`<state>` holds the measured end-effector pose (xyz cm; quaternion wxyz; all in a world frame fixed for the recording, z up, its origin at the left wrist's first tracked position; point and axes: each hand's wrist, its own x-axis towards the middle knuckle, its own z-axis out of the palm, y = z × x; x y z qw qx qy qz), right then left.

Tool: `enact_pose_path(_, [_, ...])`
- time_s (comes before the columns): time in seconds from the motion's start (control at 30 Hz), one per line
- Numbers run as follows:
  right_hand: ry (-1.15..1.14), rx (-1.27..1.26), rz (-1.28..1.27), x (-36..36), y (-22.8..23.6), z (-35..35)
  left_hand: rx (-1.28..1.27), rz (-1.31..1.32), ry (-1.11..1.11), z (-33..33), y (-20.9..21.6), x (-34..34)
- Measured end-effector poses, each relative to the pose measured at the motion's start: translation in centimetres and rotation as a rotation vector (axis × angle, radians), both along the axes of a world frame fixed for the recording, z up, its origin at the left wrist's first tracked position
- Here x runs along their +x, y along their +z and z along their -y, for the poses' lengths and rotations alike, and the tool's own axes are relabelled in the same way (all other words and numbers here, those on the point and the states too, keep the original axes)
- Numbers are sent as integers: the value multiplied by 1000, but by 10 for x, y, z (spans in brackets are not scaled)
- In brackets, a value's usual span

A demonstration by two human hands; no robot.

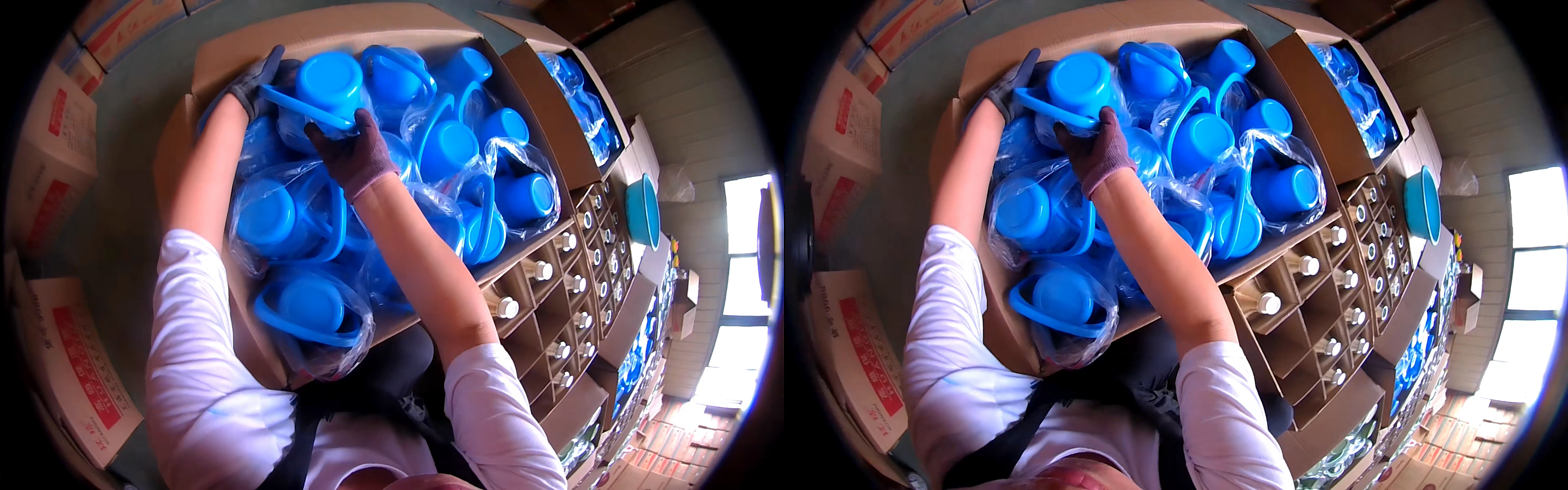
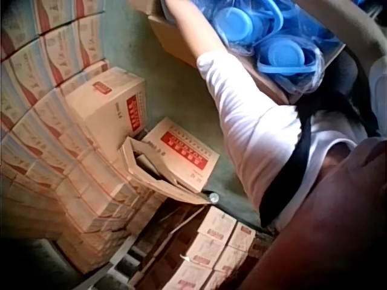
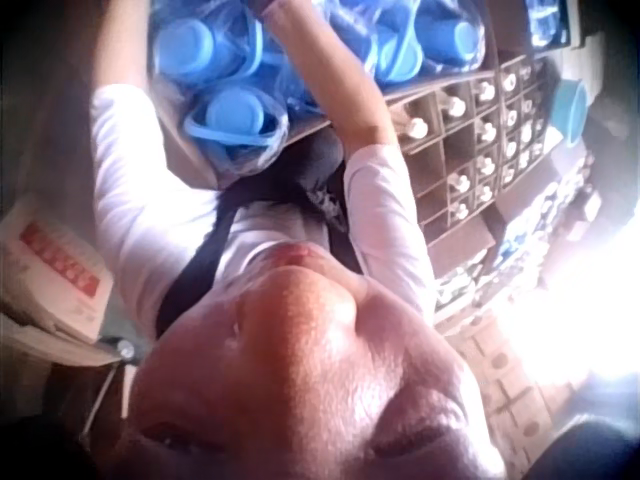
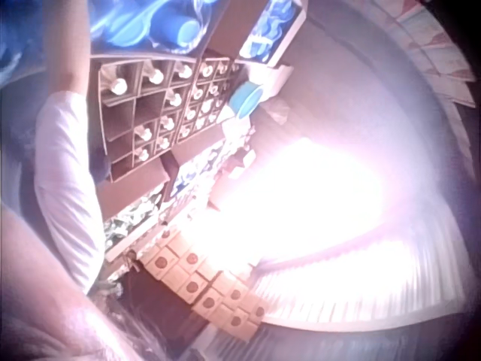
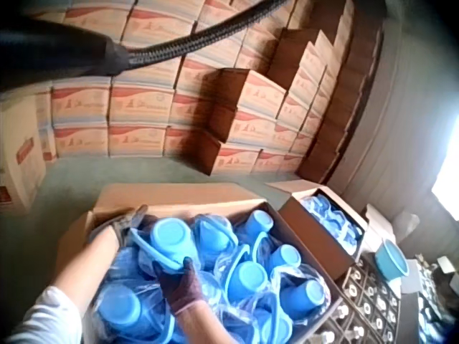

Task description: The person places white caps onto glass flasks in a cardboard grid, then inserts individual flasks into blue plastic thermos bodies, seals them with a blue lid, and places the completed thermoses into plastic bags and back into boxes.

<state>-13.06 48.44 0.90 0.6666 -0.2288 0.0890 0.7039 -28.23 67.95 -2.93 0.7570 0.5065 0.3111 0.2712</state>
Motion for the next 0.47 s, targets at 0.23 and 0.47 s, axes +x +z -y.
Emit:
enact_pose_path(0.23, [52,203,884,56,19,55,212,-28,177,39,21,7])
enact_pose_path(0.47, [603,296,2753,38,8,73,1522,-897,68,176,43,-10])
